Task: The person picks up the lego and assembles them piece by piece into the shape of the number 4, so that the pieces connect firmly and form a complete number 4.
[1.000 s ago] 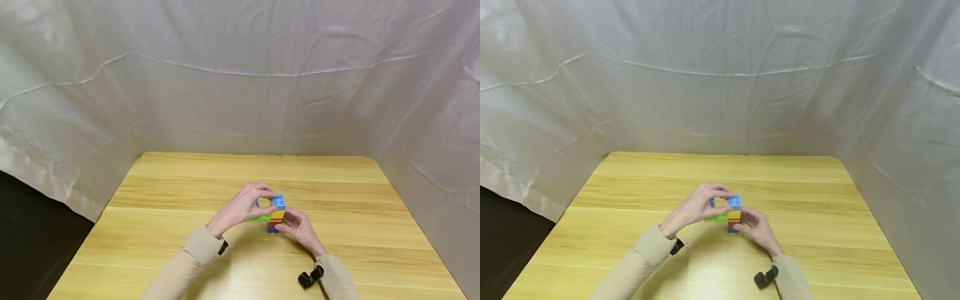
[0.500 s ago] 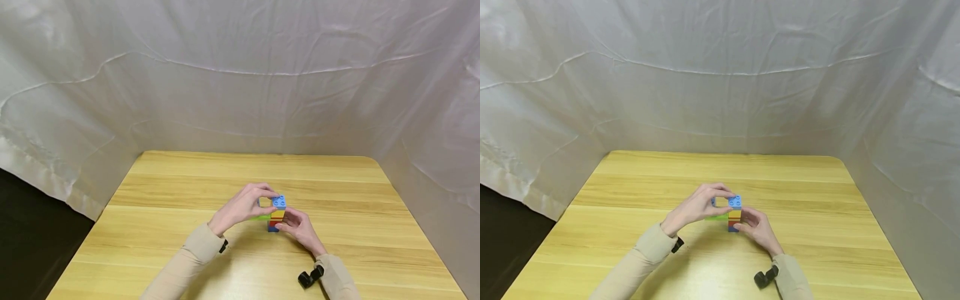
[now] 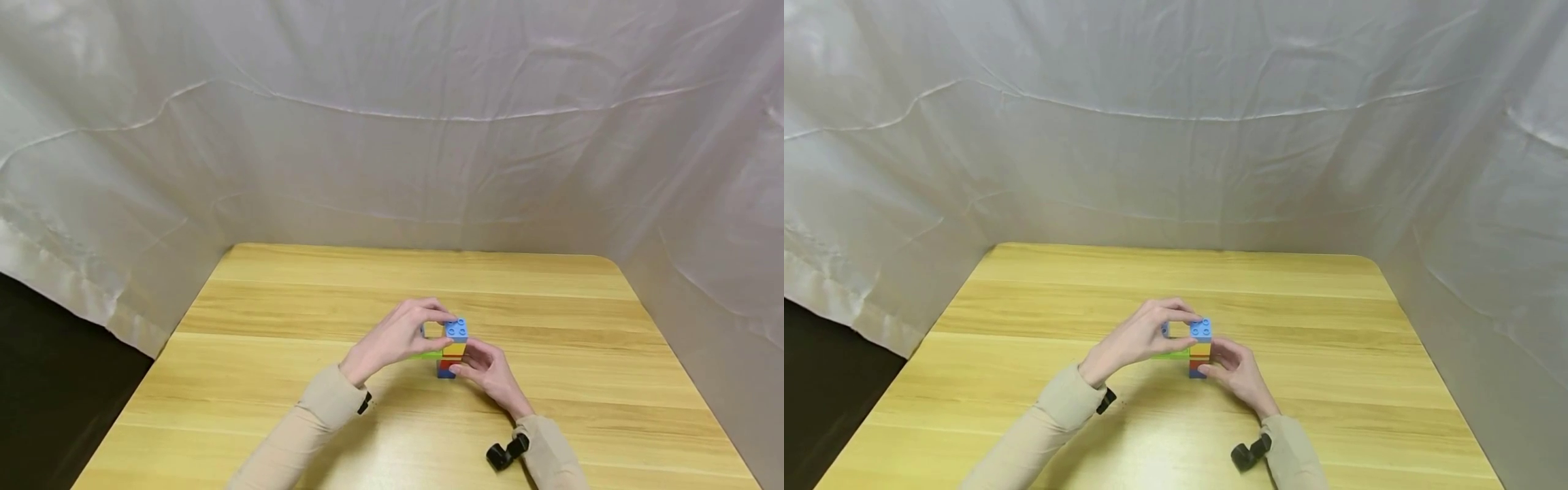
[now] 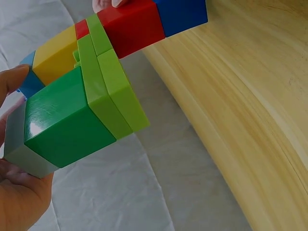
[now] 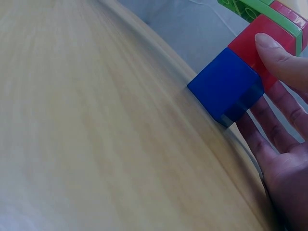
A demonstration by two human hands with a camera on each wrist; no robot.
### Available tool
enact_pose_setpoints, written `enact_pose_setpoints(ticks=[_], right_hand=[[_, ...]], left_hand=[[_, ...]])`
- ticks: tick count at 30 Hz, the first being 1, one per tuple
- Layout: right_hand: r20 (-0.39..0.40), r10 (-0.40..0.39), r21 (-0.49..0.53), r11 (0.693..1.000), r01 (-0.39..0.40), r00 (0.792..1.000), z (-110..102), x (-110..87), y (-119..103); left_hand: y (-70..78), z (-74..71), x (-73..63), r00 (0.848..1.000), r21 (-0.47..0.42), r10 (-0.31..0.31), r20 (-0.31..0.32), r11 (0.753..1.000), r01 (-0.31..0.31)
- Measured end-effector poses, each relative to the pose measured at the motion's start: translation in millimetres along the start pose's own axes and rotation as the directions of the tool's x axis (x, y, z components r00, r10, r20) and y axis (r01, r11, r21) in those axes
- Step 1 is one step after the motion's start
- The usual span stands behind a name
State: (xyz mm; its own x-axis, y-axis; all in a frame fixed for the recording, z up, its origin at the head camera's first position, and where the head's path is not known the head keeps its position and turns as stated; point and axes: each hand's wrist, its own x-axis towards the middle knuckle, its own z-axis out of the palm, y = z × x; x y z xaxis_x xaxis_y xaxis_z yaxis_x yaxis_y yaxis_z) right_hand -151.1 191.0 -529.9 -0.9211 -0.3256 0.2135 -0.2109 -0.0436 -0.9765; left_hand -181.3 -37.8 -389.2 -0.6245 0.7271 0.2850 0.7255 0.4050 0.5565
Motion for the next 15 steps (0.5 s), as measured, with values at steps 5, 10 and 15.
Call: enact_pose_setpoints(ticks=[5, 10, 15], right_hand=[[0.002, 0.004, -0.007, 1.0, -0.004, 1.0, -0.8, -0.2, 0.6], [0.007, 0.002, -0.017, 1.0, -0.002, 1.0, -2.7, -0.5, 2.3], [0.003, 0.004, -0.017, 1.0, -0.004, 1.0, -3.8, -1.7, 2.5]], left_hand=[[-1.0, 0.4, 0.6, 1.0, 0.005, 0.008, -0.003, 1.0, -0.008], [-1.6, 0.4, 2.1, 1.0, 0.016, -0.004, 0.008, 1.0, 0.003], [-2.0, 2.3, 3.0, 1.0, 0.01, -0.025, 0.018, 1.0, 0.024]])
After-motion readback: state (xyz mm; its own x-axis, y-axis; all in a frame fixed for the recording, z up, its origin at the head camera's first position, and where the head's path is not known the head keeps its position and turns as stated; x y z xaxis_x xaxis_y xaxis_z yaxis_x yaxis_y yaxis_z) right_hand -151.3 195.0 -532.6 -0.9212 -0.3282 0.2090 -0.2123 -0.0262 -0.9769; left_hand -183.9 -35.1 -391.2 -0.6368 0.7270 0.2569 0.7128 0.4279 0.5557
